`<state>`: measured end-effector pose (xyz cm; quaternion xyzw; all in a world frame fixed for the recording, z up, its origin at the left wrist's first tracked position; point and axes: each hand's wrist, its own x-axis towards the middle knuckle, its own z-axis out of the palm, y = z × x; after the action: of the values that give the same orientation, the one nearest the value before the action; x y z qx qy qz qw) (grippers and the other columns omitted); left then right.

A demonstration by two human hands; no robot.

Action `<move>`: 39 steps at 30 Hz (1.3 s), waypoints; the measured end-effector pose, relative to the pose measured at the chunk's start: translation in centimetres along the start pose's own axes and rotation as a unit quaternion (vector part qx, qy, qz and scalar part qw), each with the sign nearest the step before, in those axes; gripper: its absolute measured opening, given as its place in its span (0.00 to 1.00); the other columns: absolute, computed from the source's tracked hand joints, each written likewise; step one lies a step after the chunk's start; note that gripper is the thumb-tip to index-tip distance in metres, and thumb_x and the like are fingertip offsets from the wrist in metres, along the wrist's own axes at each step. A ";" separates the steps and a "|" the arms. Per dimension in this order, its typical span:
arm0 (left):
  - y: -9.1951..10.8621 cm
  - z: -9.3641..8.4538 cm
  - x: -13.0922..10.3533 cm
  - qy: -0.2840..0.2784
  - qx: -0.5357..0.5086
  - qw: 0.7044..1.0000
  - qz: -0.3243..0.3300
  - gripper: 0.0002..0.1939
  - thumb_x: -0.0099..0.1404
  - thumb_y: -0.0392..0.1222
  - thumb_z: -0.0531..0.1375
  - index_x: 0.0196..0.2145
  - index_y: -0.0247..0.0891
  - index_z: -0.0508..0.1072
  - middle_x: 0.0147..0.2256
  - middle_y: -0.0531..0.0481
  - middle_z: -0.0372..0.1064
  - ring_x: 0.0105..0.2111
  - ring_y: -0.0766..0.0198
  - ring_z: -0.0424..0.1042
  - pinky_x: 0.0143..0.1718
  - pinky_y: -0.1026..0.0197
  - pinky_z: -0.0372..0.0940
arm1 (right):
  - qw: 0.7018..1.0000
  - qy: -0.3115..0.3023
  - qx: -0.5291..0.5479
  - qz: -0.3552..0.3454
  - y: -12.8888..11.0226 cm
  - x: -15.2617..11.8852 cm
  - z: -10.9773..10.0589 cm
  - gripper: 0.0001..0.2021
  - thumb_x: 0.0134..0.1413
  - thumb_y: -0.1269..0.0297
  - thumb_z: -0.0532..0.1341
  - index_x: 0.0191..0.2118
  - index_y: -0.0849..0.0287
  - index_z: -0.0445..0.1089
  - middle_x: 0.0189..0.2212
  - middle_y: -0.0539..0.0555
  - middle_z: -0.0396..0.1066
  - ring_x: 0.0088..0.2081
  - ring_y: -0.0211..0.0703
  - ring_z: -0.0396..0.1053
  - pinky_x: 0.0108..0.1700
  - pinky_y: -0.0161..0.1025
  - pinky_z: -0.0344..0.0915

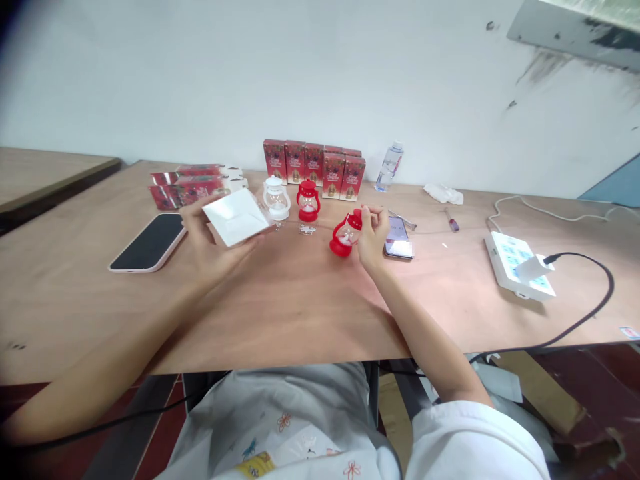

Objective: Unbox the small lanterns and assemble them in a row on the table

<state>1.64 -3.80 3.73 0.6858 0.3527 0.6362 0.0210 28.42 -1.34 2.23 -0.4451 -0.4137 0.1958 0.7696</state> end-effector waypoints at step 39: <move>-0.1 1.1 -1.4 -0.102 0.202 0.926 0.302 0.29 0.57 0.37 0.60 0.56 0.45 0.58 0.46 0.44 0.72 0.44 0.58 0.71 0.43 0.55 0.56 | 0.920 -0.390 -0.026 0.005 -3.1 -8.1 1.6 0.22 0.60 0.47 0.50 0.22 0.57 0.58 0.26 0.48 0.57 0.30 0.37 0.58 0.36 0.38 0.57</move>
<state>2.64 -4.01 2.27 0.8107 0.2459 0.4544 -0.2752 22.26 -7.56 1.58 -0.3555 -0.6838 0.3468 0.5346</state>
